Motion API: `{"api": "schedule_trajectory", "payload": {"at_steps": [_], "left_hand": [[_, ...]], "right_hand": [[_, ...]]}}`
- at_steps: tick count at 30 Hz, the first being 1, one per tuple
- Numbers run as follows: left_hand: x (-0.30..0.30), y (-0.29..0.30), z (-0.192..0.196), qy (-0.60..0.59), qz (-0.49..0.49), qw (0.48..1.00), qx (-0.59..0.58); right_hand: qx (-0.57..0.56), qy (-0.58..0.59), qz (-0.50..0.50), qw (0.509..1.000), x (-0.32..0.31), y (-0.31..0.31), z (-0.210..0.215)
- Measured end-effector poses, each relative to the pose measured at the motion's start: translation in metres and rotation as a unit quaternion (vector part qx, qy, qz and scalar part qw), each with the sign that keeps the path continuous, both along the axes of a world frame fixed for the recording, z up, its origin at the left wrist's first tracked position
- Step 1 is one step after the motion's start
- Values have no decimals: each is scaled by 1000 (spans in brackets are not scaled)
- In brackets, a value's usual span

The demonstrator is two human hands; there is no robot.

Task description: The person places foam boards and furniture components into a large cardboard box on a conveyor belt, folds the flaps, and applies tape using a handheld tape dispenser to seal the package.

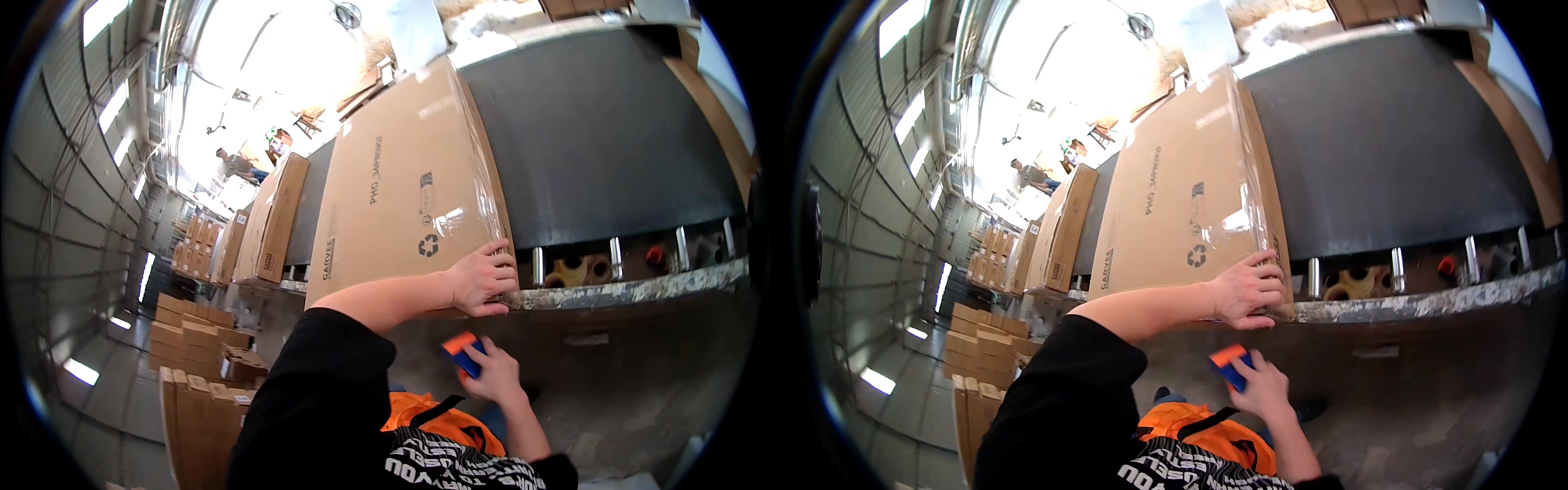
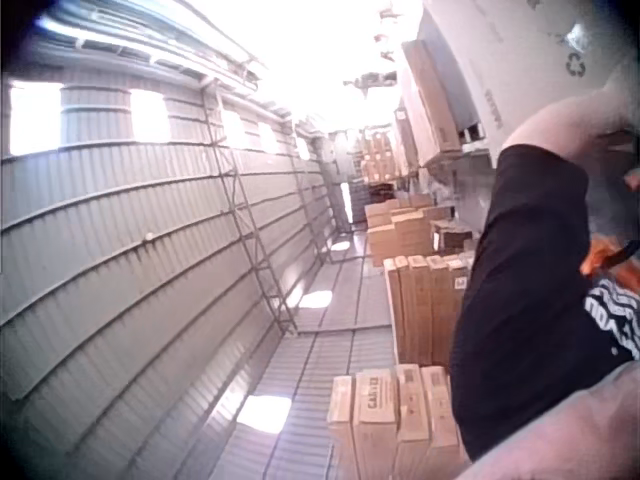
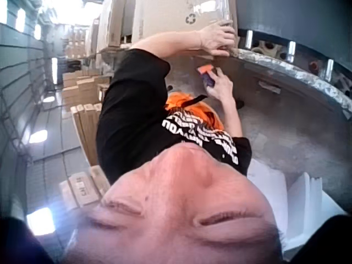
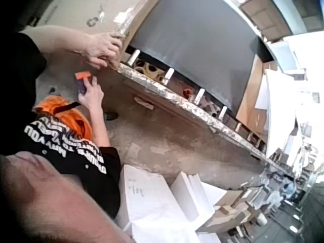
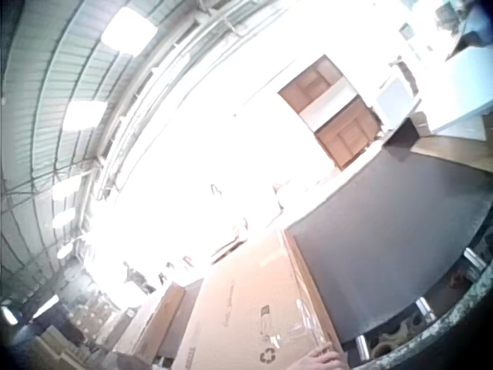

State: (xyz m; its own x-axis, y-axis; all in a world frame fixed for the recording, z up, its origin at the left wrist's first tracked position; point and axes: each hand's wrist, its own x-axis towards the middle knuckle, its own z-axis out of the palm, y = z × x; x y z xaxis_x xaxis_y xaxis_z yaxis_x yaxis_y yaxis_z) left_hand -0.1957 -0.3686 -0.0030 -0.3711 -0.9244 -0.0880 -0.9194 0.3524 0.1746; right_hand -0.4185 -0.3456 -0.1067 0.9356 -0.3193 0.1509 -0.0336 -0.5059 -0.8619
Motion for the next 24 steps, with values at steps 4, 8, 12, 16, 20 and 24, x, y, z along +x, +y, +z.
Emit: {"api": "schedule_trajectory", "payload": {"at_steps": [4,8,12,16,20,24], "left_hand": [[3,-6,-6,3,-22,999,-43],[3,-17,-2,16,-54,995,-78],[21,12,-6,-30,-11,999,-44],[-7,-26,-9,-152,135,976,77],[-58,-144,-52,-119,62,991,22],[-157,-294,-99,484,246,822,173]], "right_hand": [[111,137,-177,968,-122,-22,-40],[-6,279,-406,870,-280,-23,-66],[-15,290,-631,719,-355,-2,20],[72,135,-817,556,-414,45,10],[161,4,-890,427,-436,69,-31],[158,-5,-896,415,-441,7,-9]]}}
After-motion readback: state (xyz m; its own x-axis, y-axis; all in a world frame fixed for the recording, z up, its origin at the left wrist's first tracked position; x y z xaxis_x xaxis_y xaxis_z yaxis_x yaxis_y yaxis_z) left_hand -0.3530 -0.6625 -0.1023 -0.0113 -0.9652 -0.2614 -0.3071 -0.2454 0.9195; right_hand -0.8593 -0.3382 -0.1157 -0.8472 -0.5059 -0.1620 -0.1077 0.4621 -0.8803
